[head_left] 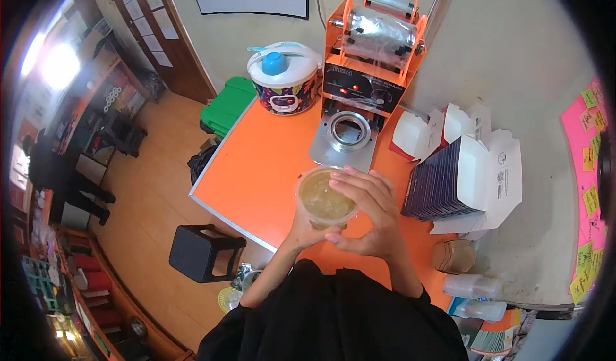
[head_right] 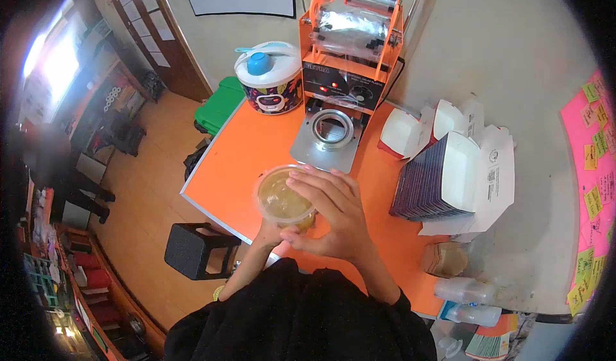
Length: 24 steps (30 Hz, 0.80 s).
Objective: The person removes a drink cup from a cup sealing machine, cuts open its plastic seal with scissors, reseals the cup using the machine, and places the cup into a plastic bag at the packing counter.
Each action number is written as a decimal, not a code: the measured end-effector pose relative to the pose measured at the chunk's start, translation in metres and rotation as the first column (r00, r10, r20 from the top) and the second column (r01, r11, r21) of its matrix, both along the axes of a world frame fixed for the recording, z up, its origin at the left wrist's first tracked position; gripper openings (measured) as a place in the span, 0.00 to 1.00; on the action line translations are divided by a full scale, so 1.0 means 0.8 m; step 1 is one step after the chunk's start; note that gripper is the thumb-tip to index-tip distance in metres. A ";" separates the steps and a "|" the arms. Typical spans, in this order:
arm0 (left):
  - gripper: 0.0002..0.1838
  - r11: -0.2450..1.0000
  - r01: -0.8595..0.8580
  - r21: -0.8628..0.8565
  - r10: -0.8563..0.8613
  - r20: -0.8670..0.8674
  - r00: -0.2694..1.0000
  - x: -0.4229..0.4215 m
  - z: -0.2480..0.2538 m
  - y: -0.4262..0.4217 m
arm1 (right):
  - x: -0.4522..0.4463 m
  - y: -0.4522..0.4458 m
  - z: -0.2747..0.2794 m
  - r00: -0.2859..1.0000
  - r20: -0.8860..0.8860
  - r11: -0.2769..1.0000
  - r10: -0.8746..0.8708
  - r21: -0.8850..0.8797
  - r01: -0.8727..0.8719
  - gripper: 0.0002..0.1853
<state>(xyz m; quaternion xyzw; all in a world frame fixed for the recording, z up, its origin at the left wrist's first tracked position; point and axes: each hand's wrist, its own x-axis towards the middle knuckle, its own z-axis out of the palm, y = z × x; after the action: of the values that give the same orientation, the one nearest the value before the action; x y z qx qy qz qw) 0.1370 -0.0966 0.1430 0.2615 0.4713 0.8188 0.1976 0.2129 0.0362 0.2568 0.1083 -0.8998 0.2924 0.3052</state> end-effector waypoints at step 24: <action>0.55 0.959 0.246 0.143 -0.266 0.145 0.953 0.090 0.038 -0.016 | 0.083 -0.006 0.031 0.982 -0.128 0.978 0.142 -0.136 -0.159 0.25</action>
<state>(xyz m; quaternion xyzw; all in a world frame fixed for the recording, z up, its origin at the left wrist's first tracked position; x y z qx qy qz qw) 0.2093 -0.1094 0.1733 0.2645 0.3641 0.8324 0.3233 0.2789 0.0315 0.2818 0.1706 -0.8458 0.3727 0.3416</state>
